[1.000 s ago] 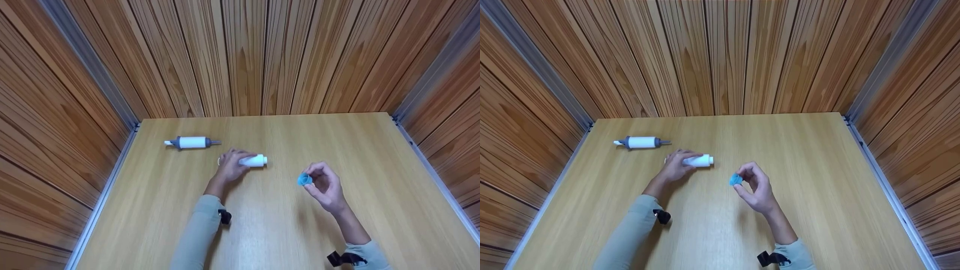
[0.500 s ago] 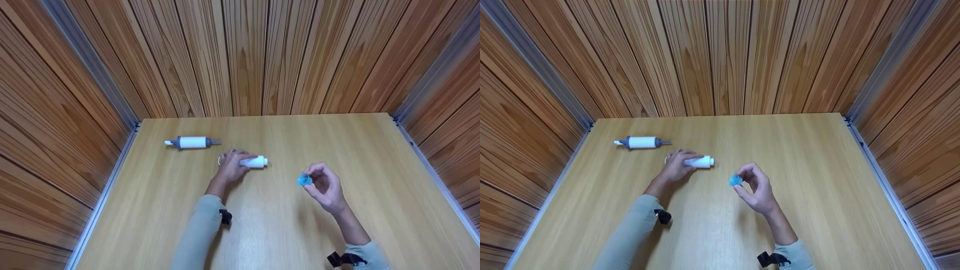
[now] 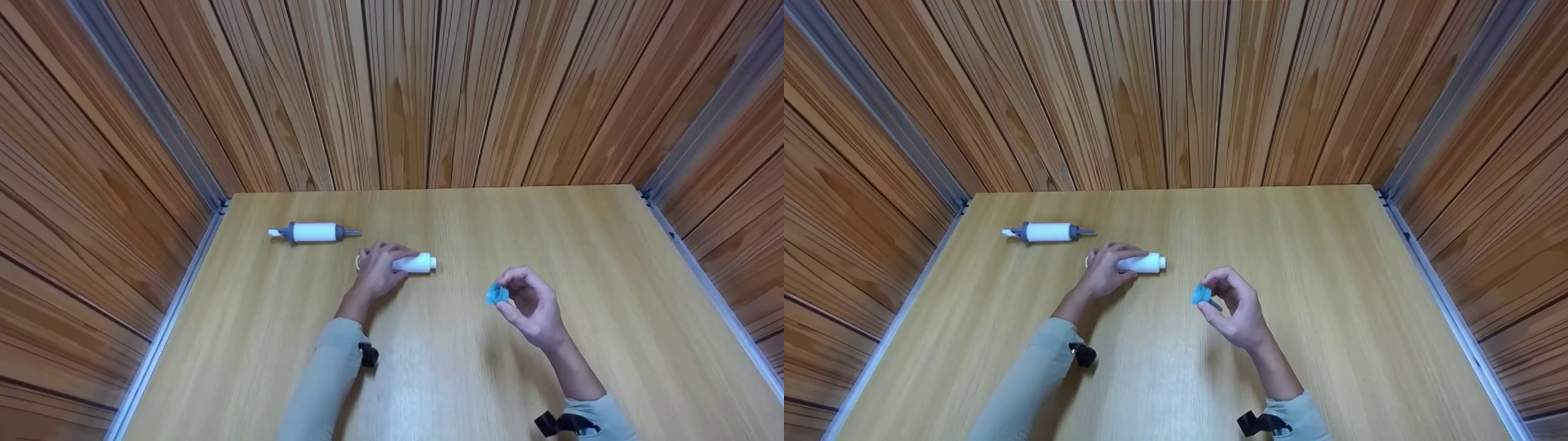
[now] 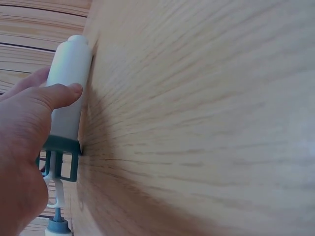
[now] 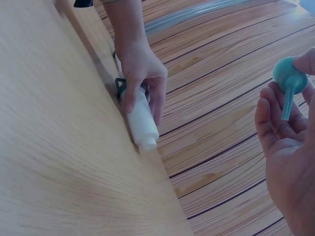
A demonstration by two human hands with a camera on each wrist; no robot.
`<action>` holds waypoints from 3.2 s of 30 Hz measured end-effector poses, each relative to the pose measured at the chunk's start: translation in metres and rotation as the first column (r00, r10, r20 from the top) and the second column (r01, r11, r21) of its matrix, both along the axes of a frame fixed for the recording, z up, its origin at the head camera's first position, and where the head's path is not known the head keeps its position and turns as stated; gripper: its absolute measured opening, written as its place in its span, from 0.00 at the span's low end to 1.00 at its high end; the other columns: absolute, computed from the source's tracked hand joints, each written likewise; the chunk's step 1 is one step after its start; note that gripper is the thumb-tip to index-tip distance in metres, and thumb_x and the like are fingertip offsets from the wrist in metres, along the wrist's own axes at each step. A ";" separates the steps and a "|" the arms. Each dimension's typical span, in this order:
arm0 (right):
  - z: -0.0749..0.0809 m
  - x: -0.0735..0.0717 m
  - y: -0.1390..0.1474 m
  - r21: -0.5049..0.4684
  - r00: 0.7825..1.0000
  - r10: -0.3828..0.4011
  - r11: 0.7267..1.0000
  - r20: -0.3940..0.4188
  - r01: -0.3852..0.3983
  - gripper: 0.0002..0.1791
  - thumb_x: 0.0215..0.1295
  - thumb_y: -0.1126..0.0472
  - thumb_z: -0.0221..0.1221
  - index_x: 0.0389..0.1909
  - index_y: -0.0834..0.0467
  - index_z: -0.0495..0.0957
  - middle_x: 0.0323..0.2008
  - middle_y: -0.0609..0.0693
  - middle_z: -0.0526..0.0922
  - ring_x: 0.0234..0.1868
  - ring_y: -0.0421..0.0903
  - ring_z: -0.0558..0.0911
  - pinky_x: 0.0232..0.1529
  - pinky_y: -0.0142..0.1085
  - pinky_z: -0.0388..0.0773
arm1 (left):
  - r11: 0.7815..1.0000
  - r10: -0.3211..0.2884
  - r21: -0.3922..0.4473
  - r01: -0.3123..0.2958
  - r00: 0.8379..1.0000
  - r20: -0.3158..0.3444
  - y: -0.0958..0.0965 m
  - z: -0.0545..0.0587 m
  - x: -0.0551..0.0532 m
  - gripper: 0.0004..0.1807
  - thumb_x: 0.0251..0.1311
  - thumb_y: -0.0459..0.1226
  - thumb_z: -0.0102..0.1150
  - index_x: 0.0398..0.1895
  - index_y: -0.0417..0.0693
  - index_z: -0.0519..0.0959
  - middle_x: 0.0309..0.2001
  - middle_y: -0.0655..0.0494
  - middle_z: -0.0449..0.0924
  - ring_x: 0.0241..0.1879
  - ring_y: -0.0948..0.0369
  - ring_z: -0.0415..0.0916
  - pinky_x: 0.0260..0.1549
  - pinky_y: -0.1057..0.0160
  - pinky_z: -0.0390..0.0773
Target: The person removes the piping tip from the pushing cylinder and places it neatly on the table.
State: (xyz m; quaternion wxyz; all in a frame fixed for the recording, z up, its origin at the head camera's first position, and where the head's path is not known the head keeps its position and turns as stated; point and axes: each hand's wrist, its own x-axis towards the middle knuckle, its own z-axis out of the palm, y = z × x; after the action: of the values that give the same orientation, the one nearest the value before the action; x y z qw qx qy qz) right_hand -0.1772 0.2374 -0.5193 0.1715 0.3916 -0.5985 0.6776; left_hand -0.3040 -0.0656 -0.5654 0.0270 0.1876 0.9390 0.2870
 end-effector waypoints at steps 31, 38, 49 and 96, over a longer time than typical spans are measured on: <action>0.004 0.000 0.002 0.065 0.997 -0.050 0.997 0.062 0.046 0.23 0.53 0.91 0.62 0.53 0.84 0.77 0.49 0.45 0.88 0.49 0.36 0.88 0.53 0.26 0.88 | 0.992 -0.015 0.121 0.026 0.996 -0.089 -0.008 0.013 0.010 0.28 0.70 0.41 0.78 0.72 0.59 0.86 0.76 0.51 0.83 0.80 0.43 0.71 0.80 0.24 0.59; 0.002 -0.001 0.004 0.140 0.996 -0.069 0.988 0.058 0.060 0.25 0.54 0.89 0.67 0.55 0.80 0.80 0.49 0.46 0.87 0.48 0.36 0.88 0.55 0.27 0.89 | 0.983 -0.033 0.170 0.062 0.985 -0.169 -0.014 0.014 0.017 0.28 0.69 0.40 0.78 0.72 0.56 0.86 0.74 0.49 0.85 0.77 0.43 0.74 0.79 0.26 0.62; -0.003 -0.005 0.003 0.147 0.993 -0.078 0.987 0.093 0.064 0.26 0.51 0.92 0.64 0.55 0.81 0.80 0.50 0.41 0.88 0.51 0.34 0.87 0.57 0.26 0.88 | 0.964 -0.064 0.241 0.116 0.975 -0.213 -0.023 0.023 0.031 0.27 0.68 0.37 0.79 0.70 0.53 0.87 0.70 0.47 0.87 0.72 0.43 0.79 0.75 0.32 0.70; 0.000 -0.022 -0.026 0.152 0.960 -0.167 0.979 0.226 0.135 0.23 0.61 0.86 0.68 0.58 0.77 0.84 0.49 0.39 0.88 0.50 0.35 0.88 0.60 0.27 0.88 | 0.809 -0.103 0.537 0.238 0.958 -0.269 0.007 0.078 0.088 0.18 0.68 0.38 0.80 0.60 0.48 0.92 0.61 0.50 0.94 0.65 0.51 0.91 0.71 0.45 0.85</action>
State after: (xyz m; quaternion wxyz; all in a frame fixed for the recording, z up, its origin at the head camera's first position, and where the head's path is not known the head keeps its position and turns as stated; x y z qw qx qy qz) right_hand -0.1995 0.2113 -0.5197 0.1231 0.2717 -0.6874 0.6622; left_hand -0.2164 -0.0583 -0.4869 -0.1113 0.3025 0.7881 0.5245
